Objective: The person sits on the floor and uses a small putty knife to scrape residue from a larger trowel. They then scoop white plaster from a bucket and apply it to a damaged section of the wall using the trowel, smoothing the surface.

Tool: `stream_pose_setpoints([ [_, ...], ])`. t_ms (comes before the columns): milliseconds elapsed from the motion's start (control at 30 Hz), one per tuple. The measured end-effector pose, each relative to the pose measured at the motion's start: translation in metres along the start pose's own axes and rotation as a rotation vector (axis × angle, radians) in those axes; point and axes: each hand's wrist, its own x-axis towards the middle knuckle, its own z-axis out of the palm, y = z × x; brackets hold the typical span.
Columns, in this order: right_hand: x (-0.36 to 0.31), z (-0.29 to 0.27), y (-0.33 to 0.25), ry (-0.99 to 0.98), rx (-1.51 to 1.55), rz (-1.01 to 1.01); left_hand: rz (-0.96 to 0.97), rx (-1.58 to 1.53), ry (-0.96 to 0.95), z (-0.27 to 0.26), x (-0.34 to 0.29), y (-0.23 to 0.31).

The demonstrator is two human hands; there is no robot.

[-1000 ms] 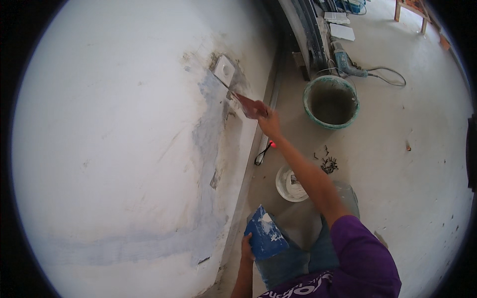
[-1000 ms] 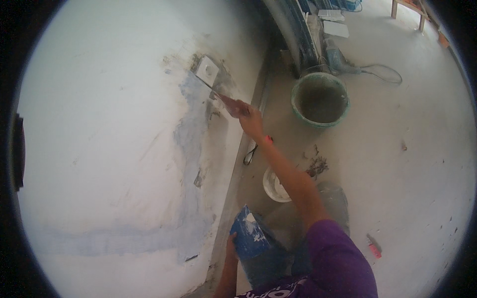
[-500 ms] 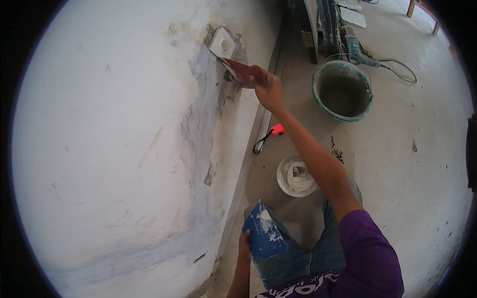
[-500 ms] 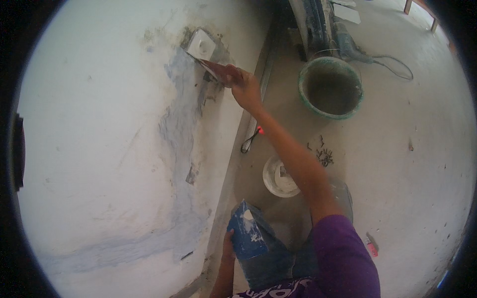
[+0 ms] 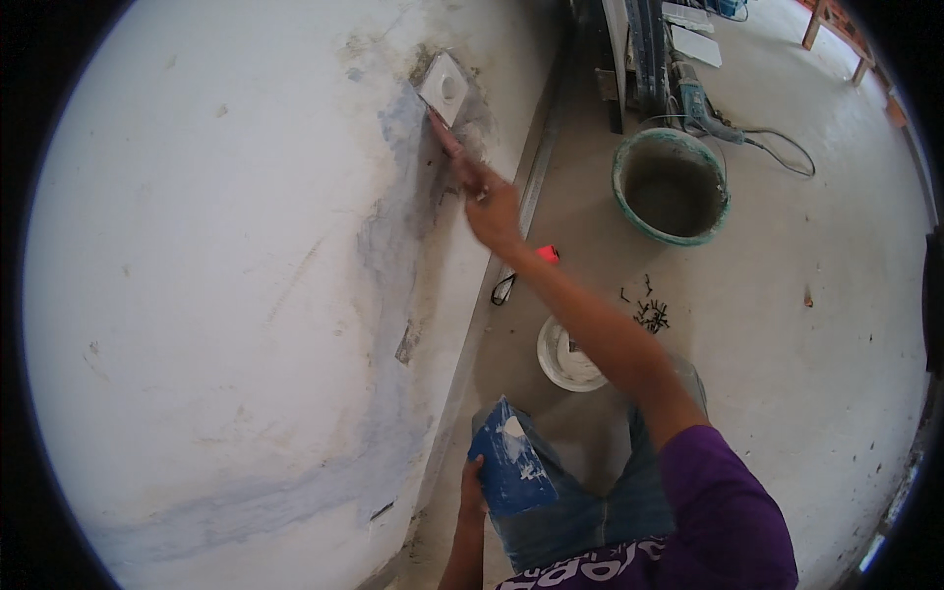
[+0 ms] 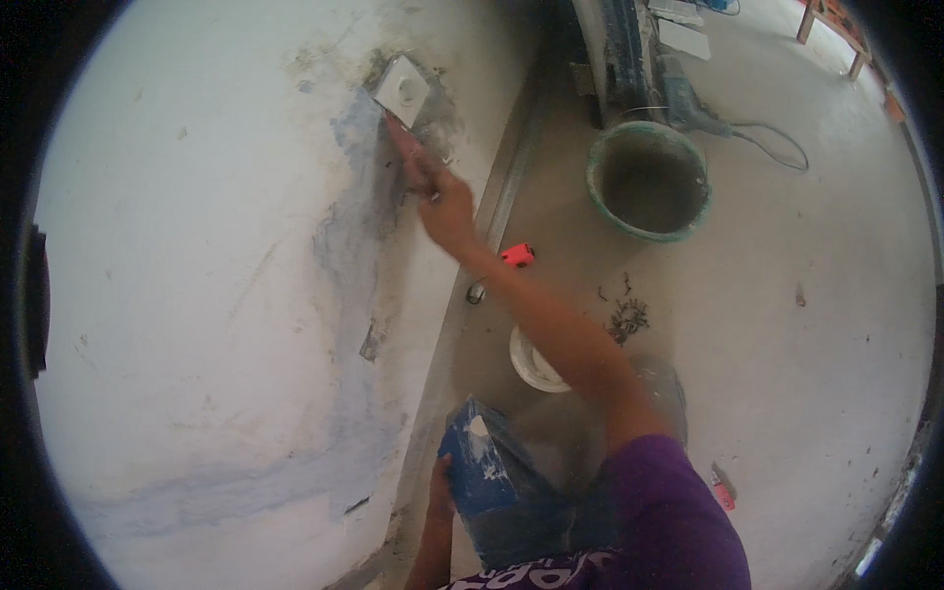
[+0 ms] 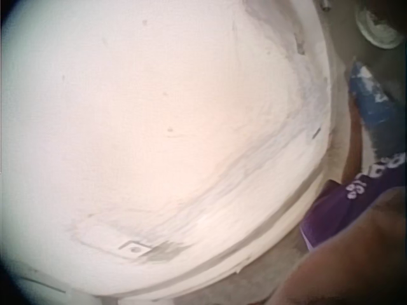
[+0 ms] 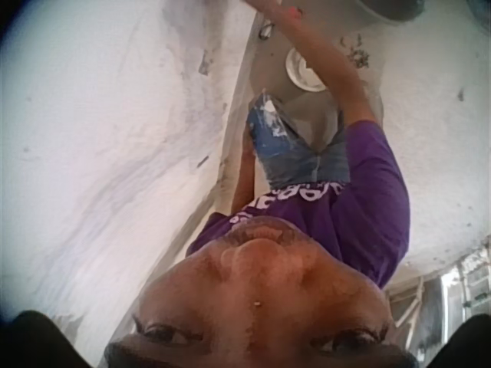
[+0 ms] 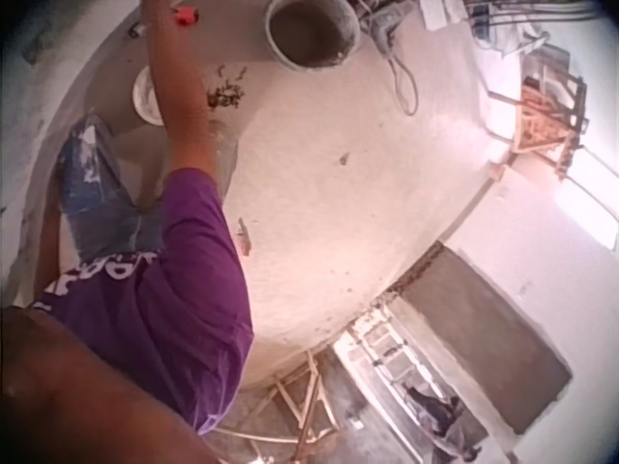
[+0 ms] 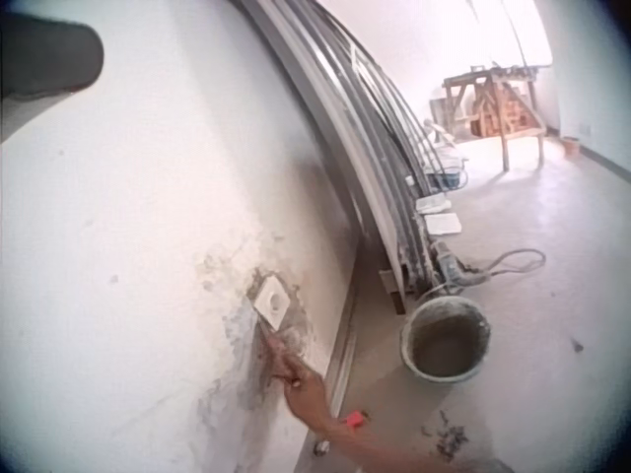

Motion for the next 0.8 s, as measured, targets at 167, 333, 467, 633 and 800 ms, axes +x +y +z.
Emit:
stream_pose_setpoints([
  [167,-0.081,0.009,-0.025,-0.162,0.002,-0.081,-0.038,0.034,0.022,0.003,-0.002,0.003],
  [333,-0.056,-0.046,-0.009,-0.178,0.045,0.077,-0.040,0.051,0.032,0.017,-0.010,0.011],
  [467,0.010,-0.057,0.006,-0.009,0.057,0.026,-0.025,0.017,0.042,0.002,0.003,-0.001],
  [633,0.042,-0.052,0.011,-0.064,0.027,-0.042,-0.046,0.043,0.070,0.006,0.003,0.003],
  [800,0.049,-0.041,0.015,-0.058,0.073,-0.059,-0.039,0.089,0.078,0.016,-0.008,0.010],
])
